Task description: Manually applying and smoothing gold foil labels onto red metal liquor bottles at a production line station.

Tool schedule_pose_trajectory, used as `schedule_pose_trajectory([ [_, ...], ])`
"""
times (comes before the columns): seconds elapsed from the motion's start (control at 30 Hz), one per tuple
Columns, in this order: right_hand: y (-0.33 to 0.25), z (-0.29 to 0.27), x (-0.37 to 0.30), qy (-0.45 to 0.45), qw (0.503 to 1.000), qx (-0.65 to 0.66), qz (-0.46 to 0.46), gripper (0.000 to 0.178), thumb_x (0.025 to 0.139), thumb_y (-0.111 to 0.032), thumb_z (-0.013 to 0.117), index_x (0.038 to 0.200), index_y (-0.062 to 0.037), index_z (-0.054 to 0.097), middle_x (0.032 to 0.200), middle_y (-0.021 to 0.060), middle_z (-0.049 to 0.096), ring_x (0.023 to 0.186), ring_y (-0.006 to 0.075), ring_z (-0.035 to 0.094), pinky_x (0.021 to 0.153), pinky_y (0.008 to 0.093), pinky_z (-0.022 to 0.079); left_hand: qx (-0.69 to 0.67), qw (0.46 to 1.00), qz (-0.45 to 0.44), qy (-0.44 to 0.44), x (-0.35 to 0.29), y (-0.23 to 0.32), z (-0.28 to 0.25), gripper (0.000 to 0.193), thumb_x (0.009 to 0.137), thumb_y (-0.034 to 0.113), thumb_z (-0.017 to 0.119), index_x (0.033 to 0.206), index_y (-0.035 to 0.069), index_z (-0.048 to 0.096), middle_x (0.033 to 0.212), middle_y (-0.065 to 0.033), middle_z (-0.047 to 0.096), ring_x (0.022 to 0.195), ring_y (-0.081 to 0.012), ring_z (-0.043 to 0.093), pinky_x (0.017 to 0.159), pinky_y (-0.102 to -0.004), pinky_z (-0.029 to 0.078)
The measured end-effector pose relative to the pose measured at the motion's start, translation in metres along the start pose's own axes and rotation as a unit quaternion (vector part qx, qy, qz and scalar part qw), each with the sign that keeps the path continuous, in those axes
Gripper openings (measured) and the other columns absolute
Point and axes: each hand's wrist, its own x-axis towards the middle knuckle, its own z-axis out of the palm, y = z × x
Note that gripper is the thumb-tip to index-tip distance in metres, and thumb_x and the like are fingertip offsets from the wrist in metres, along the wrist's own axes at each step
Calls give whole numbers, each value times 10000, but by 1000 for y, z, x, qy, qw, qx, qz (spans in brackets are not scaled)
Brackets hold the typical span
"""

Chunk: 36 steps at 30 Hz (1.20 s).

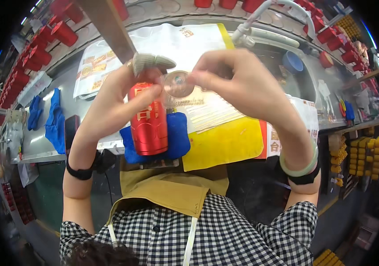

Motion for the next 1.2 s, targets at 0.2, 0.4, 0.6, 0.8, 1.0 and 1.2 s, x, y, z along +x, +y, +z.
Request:
schedule_pose_trajectory([
  [0.2, 15, 52, -9, -18, 999, 32, 8, 237, 936, -250, 741, 915, -14, 738, 719, 27, 634, 665, 103, 499, 613, 295, 419, 86, 990, -107, -25, -49, 6, -23, 348, 942, 73, 716, 1282, 22, 667, 945, 3, 693, 843, -61, 591, 747, -239, 469],
  [0.4, 16, 76, -16, -38, 997, 66, 32, 229, 935, -230, 747, 912, -6, 711, 748, 15, 636, 659, 90, 488, 616, 285, 419, -18, 979, -201, 37, -85, -7, -23, 314, 928, 77, 743, 1214, -21, 657, 926, -12, 683, 728, -37, 547, 646, -215, 460],
  [0.6, 7, 92, -35, -44, 983, 158, 80, 215, 956, -207, 745, 933, 4, 708, 774, -9, 659, 697, 41, 509, 623, 246, 428, -168, 956, -238, 47, -99, -3, -25, 299, 954, 78, 738, 1182, -24, 574, 905, 19, 584, 782, -32, 559, 693, -205, 471],
  [0.8, 23, 113, -35, -22, 986, 122, 111, 194, 941, -173, 749, 936, 19, 718, 793, 46, 709, 690, 85, 563, 643, 279, 471, -184, 932, -304, 66, -114, -38, -10, 596, 948, 31, 732, 1461, 16, 430, 882, 44, 485, 837, -41, 530, 763, -207, 454],
  [1.0, 37, 127, -35, 27, 994, 72, 72, 197, 938, -172, 746, 926, 22, 717, 814, 72, 711, 689, 128, 592, 655, 300, 488, -237, 922, -289, 105, -118, -46, 1, 606, 960, 26, 707, 1482, 7, 399, 972, -9, 579, 910, -80, 582, 803, -235, 489],
  [1.2, 40, 131, -37, 27, 985, 134, 100, 199, 948, -172, 740, 962, 24, 705, 791, 54, 684, 678, 105, 563, 643, 285, 478, -299, 898, -297, 130, -119, -44, 2, 581, 968, 45, 698, 1484, -3, 437, 981, -52, 641, 930, -121, 625, 817, -277, 511],
])
